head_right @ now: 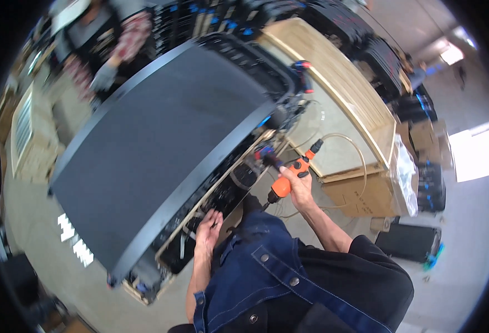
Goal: Assembling a treadmill by installing internal components and securing plastic outer covers using power tools.
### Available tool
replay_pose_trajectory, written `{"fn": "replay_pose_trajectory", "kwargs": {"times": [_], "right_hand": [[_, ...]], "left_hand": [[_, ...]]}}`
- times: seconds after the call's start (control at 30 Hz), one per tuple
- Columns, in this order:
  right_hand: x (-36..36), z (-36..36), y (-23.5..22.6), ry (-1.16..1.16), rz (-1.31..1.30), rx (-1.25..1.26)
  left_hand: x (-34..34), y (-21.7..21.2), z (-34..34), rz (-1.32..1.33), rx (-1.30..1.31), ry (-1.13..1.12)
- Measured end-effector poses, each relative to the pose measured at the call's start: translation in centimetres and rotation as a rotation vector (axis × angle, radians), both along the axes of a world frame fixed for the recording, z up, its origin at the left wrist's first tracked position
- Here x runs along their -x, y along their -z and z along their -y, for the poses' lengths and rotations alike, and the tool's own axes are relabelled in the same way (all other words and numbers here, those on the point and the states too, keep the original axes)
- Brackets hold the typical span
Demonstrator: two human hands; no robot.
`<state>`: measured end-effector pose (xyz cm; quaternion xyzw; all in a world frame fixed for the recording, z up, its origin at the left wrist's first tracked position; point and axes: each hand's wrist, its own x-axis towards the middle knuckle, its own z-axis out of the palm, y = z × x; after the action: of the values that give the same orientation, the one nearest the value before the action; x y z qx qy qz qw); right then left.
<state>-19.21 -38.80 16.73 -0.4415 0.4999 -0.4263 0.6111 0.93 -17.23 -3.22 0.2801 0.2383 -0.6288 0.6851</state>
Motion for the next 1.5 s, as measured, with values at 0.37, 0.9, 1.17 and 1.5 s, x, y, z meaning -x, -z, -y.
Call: {"fn": "replay_pose_trajectory", "kwargs": {"times": [0.37, 0.9, 1.17, 1.5], "right_hand": [[13.7, 30.8, 11.0, 0.128, -0.331, 0.198], [12.1, 34.5, 27.6, -0.058, -1.012, 0.272], [23.7, 32.8, 12.3, -1.201, -0.353, -0.42], [26.2, 70.6, 3.4, -0.366, 0.251, -0.206]], "left_hand": [[1.8, 8.2, 6.8, 0.301, -0.579, 0.118], [14.2, -1.4, 15.8, 0.475, -0.476, 0.286], [20.0, -14.8, 37.7, 0.926, 0.103, 0.778], [15.0, -27.8, 77.5, 1.661, 0.213, 0.529]]}}
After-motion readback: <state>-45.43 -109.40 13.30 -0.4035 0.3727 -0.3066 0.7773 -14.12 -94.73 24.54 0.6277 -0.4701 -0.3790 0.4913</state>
